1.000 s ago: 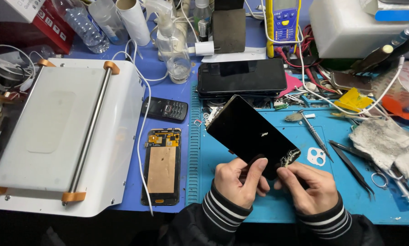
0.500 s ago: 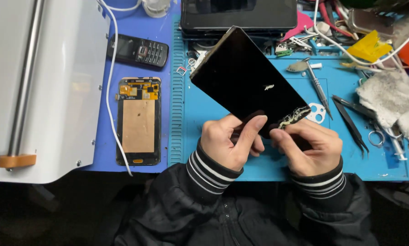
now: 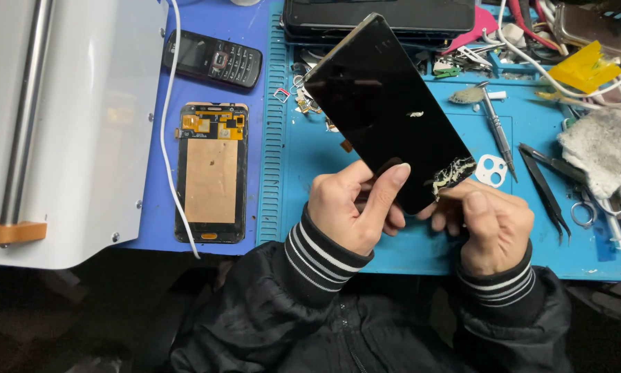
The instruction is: Removing broken glass fragments and cleaning a smartphone display assembly for remanufacturing.
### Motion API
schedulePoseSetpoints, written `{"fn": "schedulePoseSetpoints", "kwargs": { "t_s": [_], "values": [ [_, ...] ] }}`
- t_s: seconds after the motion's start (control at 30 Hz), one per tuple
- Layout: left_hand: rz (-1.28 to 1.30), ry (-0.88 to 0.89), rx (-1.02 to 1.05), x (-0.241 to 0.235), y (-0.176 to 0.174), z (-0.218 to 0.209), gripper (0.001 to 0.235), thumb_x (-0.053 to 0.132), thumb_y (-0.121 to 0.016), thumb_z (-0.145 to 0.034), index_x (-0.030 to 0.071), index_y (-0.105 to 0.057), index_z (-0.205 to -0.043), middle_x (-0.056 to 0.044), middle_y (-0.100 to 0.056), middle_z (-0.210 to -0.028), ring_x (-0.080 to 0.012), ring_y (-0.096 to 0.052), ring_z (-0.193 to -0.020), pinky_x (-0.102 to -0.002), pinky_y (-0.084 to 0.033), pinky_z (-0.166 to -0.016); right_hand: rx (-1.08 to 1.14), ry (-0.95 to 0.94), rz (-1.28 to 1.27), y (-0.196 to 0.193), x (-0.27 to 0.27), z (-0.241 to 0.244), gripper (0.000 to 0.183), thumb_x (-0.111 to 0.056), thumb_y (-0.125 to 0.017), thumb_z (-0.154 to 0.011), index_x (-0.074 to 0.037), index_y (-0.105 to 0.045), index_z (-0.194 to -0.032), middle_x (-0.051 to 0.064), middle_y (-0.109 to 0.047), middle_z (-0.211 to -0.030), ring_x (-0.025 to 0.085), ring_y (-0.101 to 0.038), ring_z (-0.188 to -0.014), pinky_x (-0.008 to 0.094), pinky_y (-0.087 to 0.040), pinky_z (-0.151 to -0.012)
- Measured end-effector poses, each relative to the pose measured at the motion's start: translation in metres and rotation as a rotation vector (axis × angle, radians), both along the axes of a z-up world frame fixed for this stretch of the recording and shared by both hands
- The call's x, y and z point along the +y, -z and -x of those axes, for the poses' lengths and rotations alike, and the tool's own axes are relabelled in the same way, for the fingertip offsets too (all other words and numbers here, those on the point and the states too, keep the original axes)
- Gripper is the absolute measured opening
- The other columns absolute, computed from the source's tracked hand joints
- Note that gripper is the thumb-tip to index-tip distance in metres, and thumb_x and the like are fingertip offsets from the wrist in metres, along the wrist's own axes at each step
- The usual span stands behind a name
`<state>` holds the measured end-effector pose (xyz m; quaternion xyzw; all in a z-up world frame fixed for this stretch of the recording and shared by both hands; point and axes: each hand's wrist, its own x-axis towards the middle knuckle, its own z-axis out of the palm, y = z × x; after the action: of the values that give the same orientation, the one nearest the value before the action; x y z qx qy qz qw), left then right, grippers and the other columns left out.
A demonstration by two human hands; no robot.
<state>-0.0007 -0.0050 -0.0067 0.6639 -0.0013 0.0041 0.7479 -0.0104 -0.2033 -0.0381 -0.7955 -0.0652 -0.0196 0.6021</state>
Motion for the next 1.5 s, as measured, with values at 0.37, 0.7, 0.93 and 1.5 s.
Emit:
{"fn": "schedulePoseSetpoints", "kwargs": {
  "t_s": [0.37, 0.7, 0.93, 1.5],
  "values": [
    [-0.116, -0.029, -0.099, 0.000, 0.003, 0.000, 0.020, 0.016, -0.065, -0.095, -0.002, -0.072, -0.092, -0.002, -0.064, -0.053, -0.0110, -0.057, -0.040, -0.021, -0.046, -0.039, -0.153, 0.049, 0.274, -0.022, 0.020, 0.000, 0.007, 0.010, -0.063, -0.095, 0.009, -0.067, -0.089, 0.012, -0.067, -0.075, 0.015, -0.051, -0.056, 0.022, -0.039, -0.054],
    [0.248, 0.076, 0.199, 0.008, 0.001, -0.008, 0.031, 0.023, -0.059, -0.099, -0.008, -0.066, -0.102, -0.008, -0.061, -0.054, -0.0134, -0.061, -0.043, -0.023, -0.053, -0.041, -0.102, -0.013, 0.141, -0.017, 0.015, 0.001, 0.020, -0.001, -0.047, -0.107, 0.001, -0.057, -0.090, 0.005, -0.051, -0.076, 0.012, -0.048, -0.059, 0.021, -0.040, -0.059],
    [0.270, 0.027, 0.133, 0.005, 0.000, -0.003, 0.031, 0.021, -0.061, -0.098, -0.009, -0.066, -0.106, -0.010, -0.064, -0.058, -0.0153, -0.061, -0.047, -0.024, -0.056, -0.047, -0.185, 0.152, 0.253, -0.031, 0.024, 0.000, 0.018, 0.020, -0.065, -0.092, 0.015, -0.070, -0.108, 0.019, -0.071, -0.089, 0.018, -0.062, -0.069, 0.023, -0.047, -0.061],
    [0.097, -0.036, 0.054, 0.004, -0.004, 0.000, 0.024, 0.017, -0.066, -0.094, -0.005, -0.069, -0.087, -0.008, -0.065, -0.055, -0.0130, -0.062, -0.045, -0.022, -0.054, -0.044, -0.394, 0.040, 0.395, -0.028, 0.019, -0.012, 0.005, 0.014, -0.068, -0.090, 0.014, -0.068, -0.095, 0.033, -0.064, -0.139, 0.028, -0.058, -0.098, 0.036, -0.050, -0.091]
  ]
}}
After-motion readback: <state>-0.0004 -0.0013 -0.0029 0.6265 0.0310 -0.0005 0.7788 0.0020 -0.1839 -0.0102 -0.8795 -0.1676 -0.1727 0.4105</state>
